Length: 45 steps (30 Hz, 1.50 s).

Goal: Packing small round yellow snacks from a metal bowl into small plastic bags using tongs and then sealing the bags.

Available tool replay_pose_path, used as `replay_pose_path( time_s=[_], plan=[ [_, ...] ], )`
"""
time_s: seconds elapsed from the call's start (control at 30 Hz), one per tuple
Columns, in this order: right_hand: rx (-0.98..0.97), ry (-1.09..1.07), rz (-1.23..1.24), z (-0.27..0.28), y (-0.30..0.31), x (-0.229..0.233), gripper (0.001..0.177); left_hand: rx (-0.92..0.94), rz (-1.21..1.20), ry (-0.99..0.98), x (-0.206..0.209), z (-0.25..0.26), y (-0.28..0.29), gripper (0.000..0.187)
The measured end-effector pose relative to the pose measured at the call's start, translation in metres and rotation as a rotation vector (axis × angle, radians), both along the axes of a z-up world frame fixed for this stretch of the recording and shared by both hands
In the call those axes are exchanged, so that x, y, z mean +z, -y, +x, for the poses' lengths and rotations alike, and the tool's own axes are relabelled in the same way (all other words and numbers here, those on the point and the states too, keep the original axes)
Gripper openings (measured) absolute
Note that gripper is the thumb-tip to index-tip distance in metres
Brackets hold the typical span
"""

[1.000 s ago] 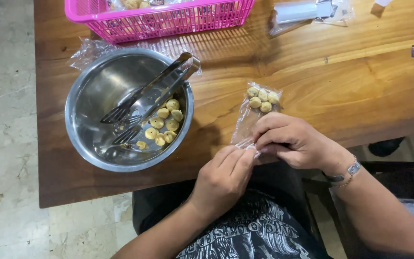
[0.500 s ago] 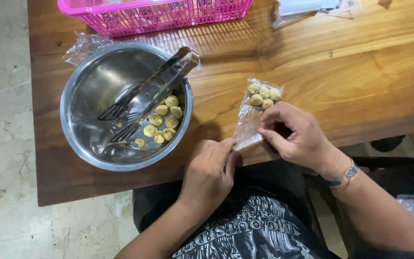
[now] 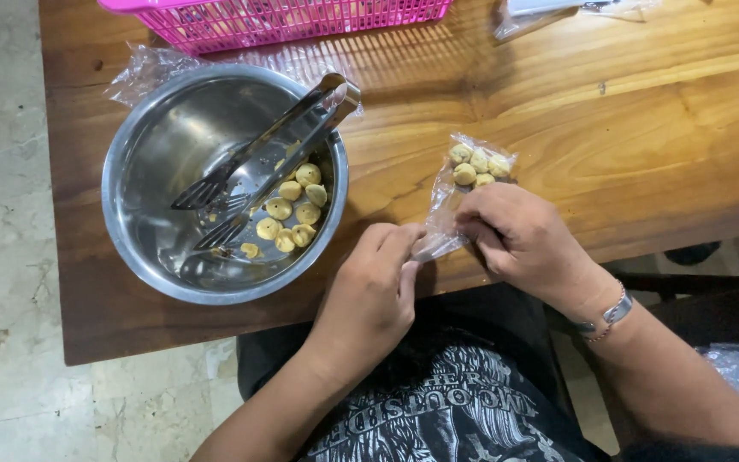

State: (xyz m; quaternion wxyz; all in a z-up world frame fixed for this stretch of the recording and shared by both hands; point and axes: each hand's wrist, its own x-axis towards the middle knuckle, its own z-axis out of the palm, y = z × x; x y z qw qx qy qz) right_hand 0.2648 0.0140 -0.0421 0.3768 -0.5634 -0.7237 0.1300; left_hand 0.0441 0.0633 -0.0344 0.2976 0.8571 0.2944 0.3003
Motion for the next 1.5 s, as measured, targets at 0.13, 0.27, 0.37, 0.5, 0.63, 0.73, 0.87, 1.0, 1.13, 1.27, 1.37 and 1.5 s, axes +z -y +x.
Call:
replay_pose_path(
  time_s=[0.13,0.27,0.37,0.5,0.63,0.73,0.87,1.0,1.13,1.27,1.37,1.5],
  plan=[
    [-0.009,0.086,0.020,-0.005,0.000,0.001,0.006,-0.039,-0.080,-0.111,0.010,0.002,-0.005,0.043],
    [0.006,0.161,0.055,-0.006,0.001,0.000,0.008,-0.131,-0.127,-0.267,0.012,0.011,-0.013,0.046],
    [0.009,0.178,0.085,-0.014,-0.001,0.013,0.009,-0.138,-0.131,-0.343,0.011,0.014,-0.022,0.048],
    [0.011,0.159,0.091,-0.013,0.000,0.015,0.010,-0.105,-0.104,-0.333,-0.013,0.017,-0.028,0.044],
    [-0.002,0.290,0.280,-0.012,0.009,0.017,0.009,-0.096,-0.160,-0.222,-0.021,0.019,-0.034,0.038],
    [0.033,0.398,0.334,-0.029,0.014,0.027,0.007,-0.077,-0.187,-0.216,-0.028,0.020,-0.035,0.034],
    [0.066,0.571,0.378,-0.041,0.011,0.026,0.017,-0.071,-0.113,-0.248,-0.036,0.020,-0.039,0.030],
    [0.064,0.618,0.423,-0.041,0.004,0.022,0.016,-0.062,-0.148,-0.261,-0.027,0.019,-0.040,0.030],
    [-0.062,0.273,0.346,-0.038,0.008,0.018,0.009,-0.111,-0.155,-0.246,-0.040,0.022,-0.046,0.028],
    [-0.329,-0.058,0.160,-0.030,0.017,0.014,0.003,-0.124,-0.045,-0.140,-0.041,0.036,-0.046,0.017],
    [-0.490,-0.186,0.065,-0.032,0.022,0.022,0.006,-0.094,0.092,-0.149,-0.038,0.048,-0.049,0.007],
    [-0.582,-0.237,0.003,-0.028,0.028,0.016,0.005,-0.100,0.162,-0.115,-0.024,0.054,-0.048,0.012]
  ],
)
